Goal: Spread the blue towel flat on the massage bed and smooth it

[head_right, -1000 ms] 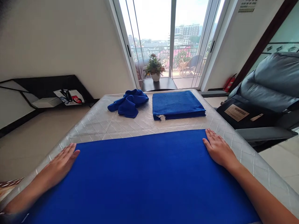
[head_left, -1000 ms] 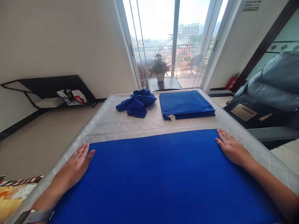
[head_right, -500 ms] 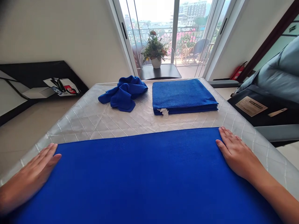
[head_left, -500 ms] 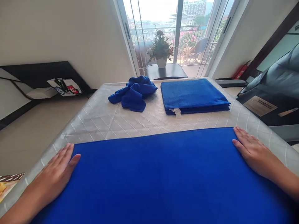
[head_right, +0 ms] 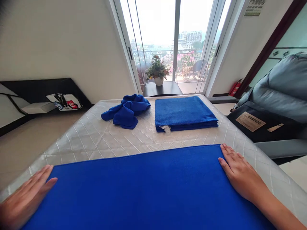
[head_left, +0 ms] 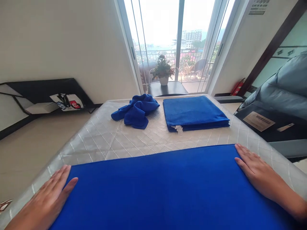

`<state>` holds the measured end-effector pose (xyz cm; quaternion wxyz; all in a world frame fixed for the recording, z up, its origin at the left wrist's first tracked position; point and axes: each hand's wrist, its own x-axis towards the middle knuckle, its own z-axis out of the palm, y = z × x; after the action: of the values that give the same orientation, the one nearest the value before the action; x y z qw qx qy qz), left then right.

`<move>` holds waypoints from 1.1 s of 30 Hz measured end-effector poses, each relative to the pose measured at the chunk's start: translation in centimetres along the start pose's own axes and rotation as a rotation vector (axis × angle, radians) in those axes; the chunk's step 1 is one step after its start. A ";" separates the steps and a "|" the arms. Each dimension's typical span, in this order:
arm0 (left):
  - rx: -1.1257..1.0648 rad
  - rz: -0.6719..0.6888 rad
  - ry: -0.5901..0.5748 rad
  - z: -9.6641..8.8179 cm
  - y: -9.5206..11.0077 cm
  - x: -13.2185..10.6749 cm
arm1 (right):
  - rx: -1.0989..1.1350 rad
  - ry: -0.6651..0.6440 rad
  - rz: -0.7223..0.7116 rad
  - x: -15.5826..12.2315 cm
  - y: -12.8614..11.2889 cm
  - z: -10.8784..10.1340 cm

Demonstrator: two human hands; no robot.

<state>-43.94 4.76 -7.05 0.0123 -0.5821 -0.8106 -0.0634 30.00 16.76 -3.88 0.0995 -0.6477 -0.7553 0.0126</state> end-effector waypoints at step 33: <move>-0.046 0.575 0.222 -2.1 33.2 -3.8 | 0.168 -0.039 -0.445 -0.2 -27.9 0.3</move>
<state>-11.44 11.35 -2.34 0.1050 -0.7773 -0.6046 -0.1386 2.75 12.13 -0.04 0.1390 -0.4545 -0.8774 0.0657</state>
